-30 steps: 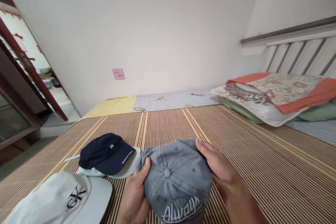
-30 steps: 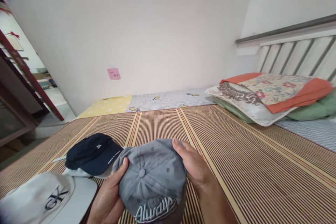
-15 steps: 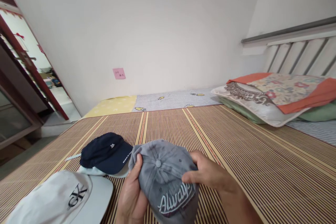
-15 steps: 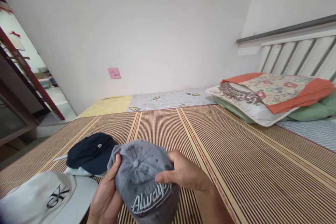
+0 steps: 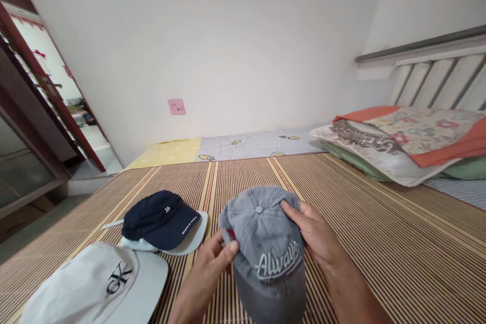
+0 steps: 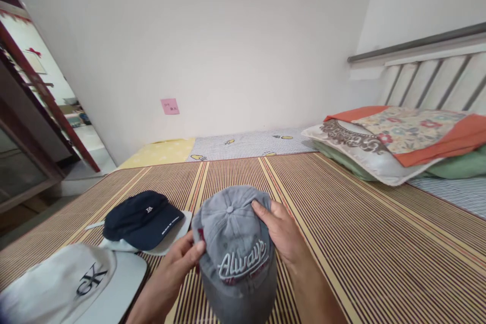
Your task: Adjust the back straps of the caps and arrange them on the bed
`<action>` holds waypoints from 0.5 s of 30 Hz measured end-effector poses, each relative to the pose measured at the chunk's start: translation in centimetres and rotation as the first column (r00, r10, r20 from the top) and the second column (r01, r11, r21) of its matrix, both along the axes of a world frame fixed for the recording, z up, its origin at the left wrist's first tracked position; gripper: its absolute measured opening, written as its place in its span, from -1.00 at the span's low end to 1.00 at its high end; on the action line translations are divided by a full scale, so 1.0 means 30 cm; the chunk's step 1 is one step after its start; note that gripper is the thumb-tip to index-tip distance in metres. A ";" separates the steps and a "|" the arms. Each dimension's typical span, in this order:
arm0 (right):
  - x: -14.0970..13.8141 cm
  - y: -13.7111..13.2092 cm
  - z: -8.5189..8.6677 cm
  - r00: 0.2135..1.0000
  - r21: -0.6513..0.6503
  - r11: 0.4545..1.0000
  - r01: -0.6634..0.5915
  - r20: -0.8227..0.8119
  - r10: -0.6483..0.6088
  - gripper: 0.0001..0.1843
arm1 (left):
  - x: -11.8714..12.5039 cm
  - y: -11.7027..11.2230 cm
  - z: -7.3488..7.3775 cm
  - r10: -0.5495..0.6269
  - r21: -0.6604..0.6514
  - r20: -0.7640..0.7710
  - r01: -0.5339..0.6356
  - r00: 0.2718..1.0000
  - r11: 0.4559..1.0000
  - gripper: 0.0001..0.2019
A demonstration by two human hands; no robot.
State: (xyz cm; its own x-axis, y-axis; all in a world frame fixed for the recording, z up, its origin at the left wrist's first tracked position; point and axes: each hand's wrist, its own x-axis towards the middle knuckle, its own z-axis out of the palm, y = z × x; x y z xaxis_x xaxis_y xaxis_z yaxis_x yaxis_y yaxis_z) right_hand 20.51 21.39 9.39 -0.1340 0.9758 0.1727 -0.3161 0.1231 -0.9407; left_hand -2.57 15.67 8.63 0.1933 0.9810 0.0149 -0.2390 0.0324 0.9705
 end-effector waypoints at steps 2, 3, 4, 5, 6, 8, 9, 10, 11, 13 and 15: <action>0.015 0.010 0.000 0.992 0.073 0.997 0.021 0.126 -0.030 -0.54 | 0.008 0.000 0.001 -0.115 0.058 -0.084 0.120 0.990 0.991 -0.53; 0.019 0.013 -0.003 0.977 0.104 0.995 0.002 0.212 -0.024 -0.54 | 0.014 0.002 -0.001 -0.142 0.074 -0.092 0.149 0.986 0.986 -0.54; 0.020 0.015 -0.006 0.951 0.128 0.992 -0.025 0.309 -0.016 -0.54 | 0.019 0.005 -0.005 -0.140 0.092 -0.099 0.149 0.985 0.985 -0.57; 0.018 0.015 -0.009 0.913 0.142 0.989 -0.050 0.407 -0.012 -0.56 | 0.023 0.009 -0.011 -0.110 0.109 -0.121 0.124 0.986 0.986 -0.60; 0.013 0.013 -0.012 0.871 0.154 0.986 -0.064 0.491 -0.020 -0.58 | 0.022 0.015 -0.018 -0.058 0.126 -0.163 0.079 0.985 0.989 -0.63; 0.000 0.006 -0.014 0.805 0.176 0.982 -0.071 0.592 -0.048 -0.63 | 0.011 0.027 -0.034 0.092 0.172 -0.248 -0.050 0.964 0.984 -0.66; -0.007 0.002 -0.012 0.791 0.181 0.980 -0.082 0.610 -0.046 -0.65 | -0.001 0.032 -0.040 0.178 0.202 -0.278 -0.124 0.944 0.972 -0.66; -0.013 0.000 -0.010 0.792 0.179 0.979 -0.101 0.609 -0.030 -0.66 | -0.016 0.038 -0.044 0.263 0.233 -0.295 -0.198 0.919 0.952 -0.66; -0.017 -0.002 -0.007 0.804 0.173 0.978 -0.117 0.595 -0.009 -0.66 | -0.035 0.042 -0.046 0.339 0.262 -0.299 -0.265 0.892 0.928 -0.65; -0.018 -0.001 -0.003 0.830 0.155 0.982 -0.111 0.558 0.006 -0.59 | -0.084 0.047 -0.044 0.473 0.311 -0.274 -0.388 0.838 0.867 -0.64; -0.013 0.002 -0.002 0.844 0.136 0.989 -0.064 0.536 -0.019 -0.50 | -0.150 0.047 -0.041 0.592 0.341 -0.245 -0.504 0.768 0.794 -0.63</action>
